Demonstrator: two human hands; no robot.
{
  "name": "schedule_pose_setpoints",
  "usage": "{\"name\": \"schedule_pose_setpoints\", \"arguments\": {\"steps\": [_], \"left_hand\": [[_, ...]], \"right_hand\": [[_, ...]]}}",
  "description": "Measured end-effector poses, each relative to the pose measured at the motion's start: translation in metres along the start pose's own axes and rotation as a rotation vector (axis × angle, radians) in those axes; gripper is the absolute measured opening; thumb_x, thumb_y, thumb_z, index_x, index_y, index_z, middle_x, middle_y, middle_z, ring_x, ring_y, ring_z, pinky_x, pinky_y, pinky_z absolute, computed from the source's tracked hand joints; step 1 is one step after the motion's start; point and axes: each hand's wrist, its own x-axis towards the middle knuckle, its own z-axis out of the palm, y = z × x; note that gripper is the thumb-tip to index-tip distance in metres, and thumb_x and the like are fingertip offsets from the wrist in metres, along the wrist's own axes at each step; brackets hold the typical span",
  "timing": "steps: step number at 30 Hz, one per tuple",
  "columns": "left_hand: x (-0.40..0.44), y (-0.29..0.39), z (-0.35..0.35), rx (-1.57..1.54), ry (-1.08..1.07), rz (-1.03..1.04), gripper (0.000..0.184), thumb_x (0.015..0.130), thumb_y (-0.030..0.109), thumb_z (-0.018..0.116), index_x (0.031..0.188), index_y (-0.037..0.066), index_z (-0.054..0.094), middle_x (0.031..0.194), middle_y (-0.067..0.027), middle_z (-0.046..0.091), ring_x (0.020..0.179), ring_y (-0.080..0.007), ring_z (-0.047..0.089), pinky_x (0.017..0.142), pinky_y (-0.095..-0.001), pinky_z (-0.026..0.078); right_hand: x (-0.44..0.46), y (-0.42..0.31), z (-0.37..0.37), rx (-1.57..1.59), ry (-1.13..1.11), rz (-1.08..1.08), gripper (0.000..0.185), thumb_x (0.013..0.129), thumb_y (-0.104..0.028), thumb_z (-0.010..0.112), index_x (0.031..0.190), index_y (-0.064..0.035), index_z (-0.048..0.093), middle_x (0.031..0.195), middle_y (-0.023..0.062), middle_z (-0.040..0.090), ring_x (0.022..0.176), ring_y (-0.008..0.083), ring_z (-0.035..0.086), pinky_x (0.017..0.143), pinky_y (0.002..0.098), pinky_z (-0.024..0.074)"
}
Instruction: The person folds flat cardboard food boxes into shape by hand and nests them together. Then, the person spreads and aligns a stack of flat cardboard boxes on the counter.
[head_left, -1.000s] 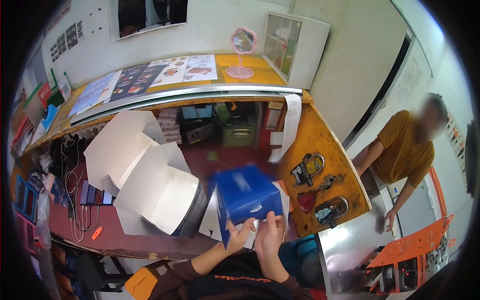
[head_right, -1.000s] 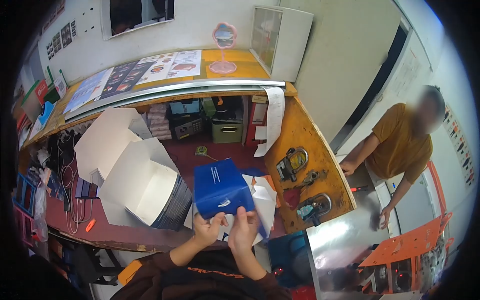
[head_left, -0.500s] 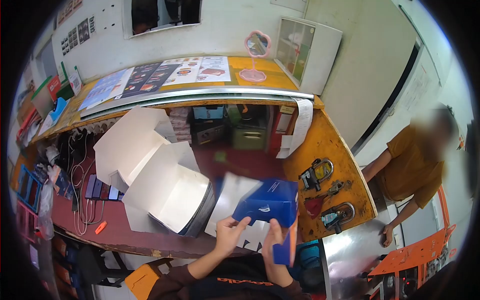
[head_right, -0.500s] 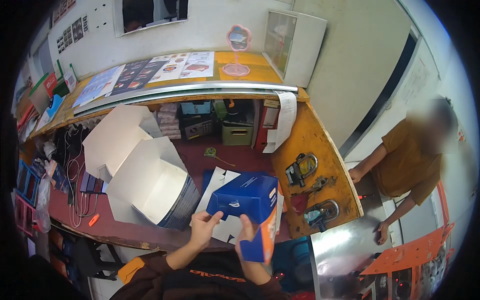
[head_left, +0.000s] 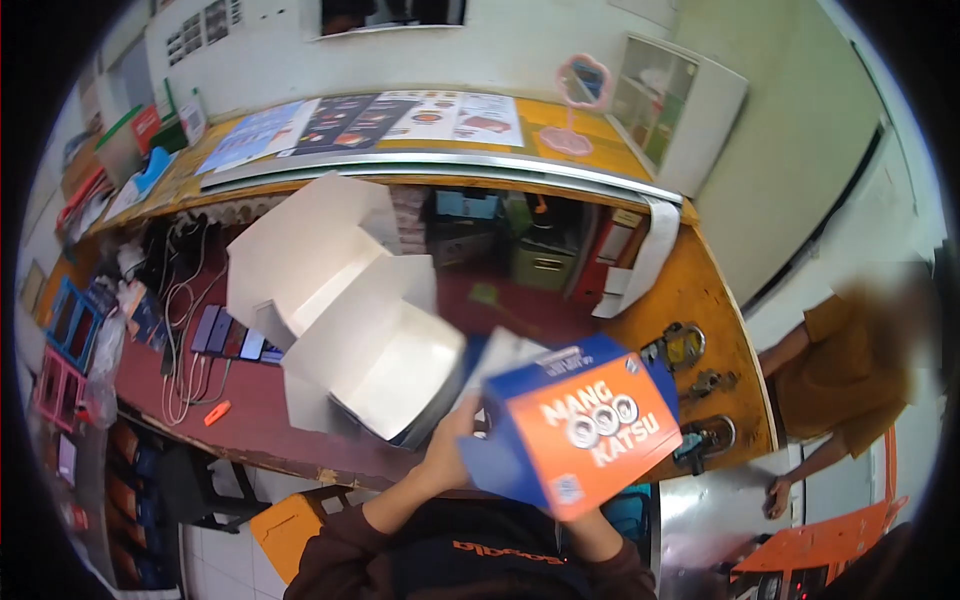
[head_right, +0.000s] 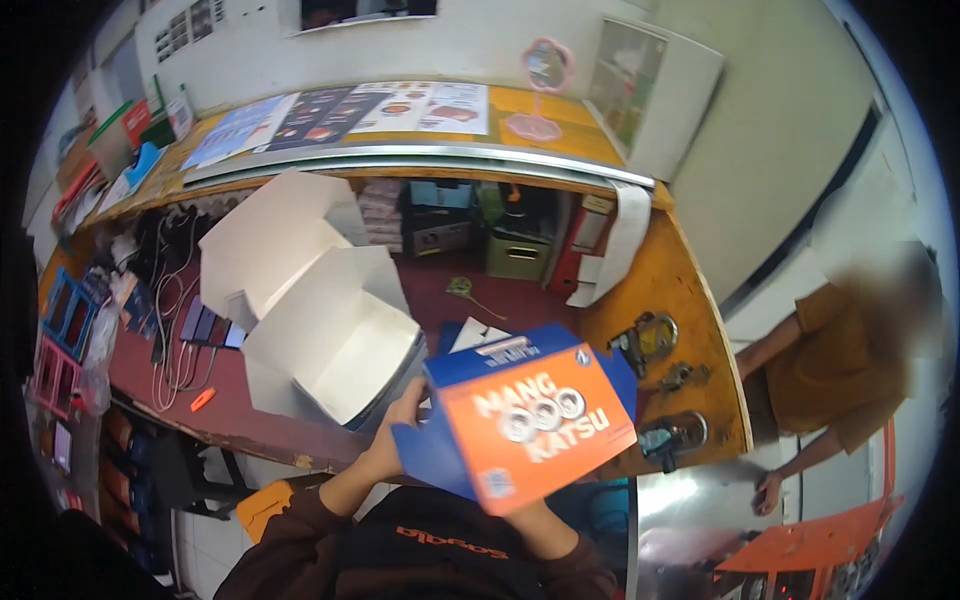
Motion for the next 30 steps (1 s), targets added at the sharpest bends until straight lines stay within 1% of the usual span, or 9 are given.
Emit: {"name": "schedule_pose_setpoints", "arguments": {"steps": [2,4,6,8,10,12,17,23,30], "left_hand": [[-0.024,-0.055,0.006,-1.195,0.206,-0.303,0.058,0.078,0.028,0.062,0.121,0.002,0.034,0.119,-0.0120,0.048,0.104,-0.0202,0.050,0.084,-0.0322,0.043],[-0.034,0.003,-0.024,-0.595,0.091,-0.352,0.068,0.078,0.022,0.063,0.131,0.002,0.024,0.129,-0.0124,0.033,0.112,-0.0194,0.044,0.086,-0.0287,0.043],[-0.055,0.002,-0.028,-0.844,0.287,-0.021,0.065,0.076,0.018,0.066,0.127,0.000,0.029,0.122,-0.0141,0.041,0.102,-0.0183,0.053,0.071,-0.0274,0.049],[-0.074,0.001,-0.054,-0.404,0.325,0.127,0.061,0.073,0.014,0.067,0.123,0.000,0.034,0.110,-0.0144,0.051,0.086,-0.0162,0.059,0.059,-0.0265,0.050],[-0.089,-0.013,-0.081,0.478,0.388,0.093,0.042,0.063,0.011,0.067,0.101,0.001,0.054,0.077,-0.0113,0.059,0.060,-0.0222,0.060,0.053,-0.0293,0.048],[-0.103,-0.054,-0.093,0.785,0.400,0.099,0.024,0.059,0.013,0.066,0.081,0.002,0.060,0.066,-0.0103,0.056,0.055,-0.0276,0.056,0.048,-0.0334,0.045],[-0.102,-0.072,-0.100,0.990,0.449,0.229,0.016,0.058,0.013,0.066,0.070,0.007,0.057,0.065,-0.0074,0.054,0.053,-0.0240,0.055,0.044,-0.0330,0.043],[-0.085,-0.054,-0.100,0.861,0.548,0.432,0.008,0.063,0.003,0.063,0.070,0.004,0.058,0.065,-0.0038,0.055,0.050,-0.0188,0.054,0.043,-0.0287,0.042],[-0.085,-0.054,-0.120,0.903,0.242,0.506,0.017,0.057,0.002,0.059,0.073,0.009,0.059,0.067,-0.0003,0.054,0.052,-0.0161,0.054,0.044,-0.0275,0.043]], "right_hand": [[0.043,-0.047,-0.026,-0.175,-0.106,-0.085,0.022,0.071,-0.014,0.055,0.091,-0.0048,0.055,0.088,0.0093,0.051,0.096,0.0247,0.049,0.091,0.0444,0.0320],[0.062,-0.067,-0.025,-0.345,-0.248,-0.122,0.018,0.067,-0.012,0.054,0.084,-0.0057,0.054,0.083,0.0078,0.050,0.091,0.0234,0.050,0.088,0.0430,0.0337],[0.077,-0.072,-0.020,-0.296,-0.315,-0.199,0.014,0.069,-0.012,0.054,0.081,-0.0057,0.055,0.083,0.0063,0.051,0.085,0.0212,0.052,0.084,0.0408,0.0350],[0.098,-0.079,-0.012,-0.180,-0.476,-0.478,0.012,0.072,-0.016,0.058,0.079,-0.0081,0.055,0.082,0.0019,0.052,0.078,0.0175,0.052,0.078,0.0380,0.0356],[0.113,-0.089,0.001,-0.069,-0.523,-0.527,0.011,0.075,-0.018,0.057,0.076,-0.0072,0.056,0.078,0.0018,0.051,0.074,0.0173,0.052,0.073,0.0332,0.0363],[0.123,-0.101,0.014,0.016,-0.685,-0.649,0.015,0.078,-0.021,0.055,0.074,-0.0066,0.056,0.075,0.0022,0.051,0.071,0.0171,0.052,0.070,0.0300,0.0371],[0.141,-0.099,0.050,0.183,-0.842,-0.415,0.022,0.079,-0.024,0.054,0.077,-0.0028,0.056,0.076,0.0107,0.056,0.076,0.0302,0.056,0.068,0.0384,0.0426],[0.135,-0.089,0.066,0.033,-0.744,-0.336,0.017,0.068,-0.017,0.060,0.068,0.0003,0.058,0.072,0.0145,0.058,0.067,0.0285,0.060,0.060,0.0376,0.0472],[0.113,-0.099,0.081,-0.257,-0.661,-0.430,0.007,0.063,-0.011,0.059,0.064,-0.0045,0.061,0.068,0.0110,0.058,0.061,0.0237,0.060,0.053,0.0342,0.0474]]}}
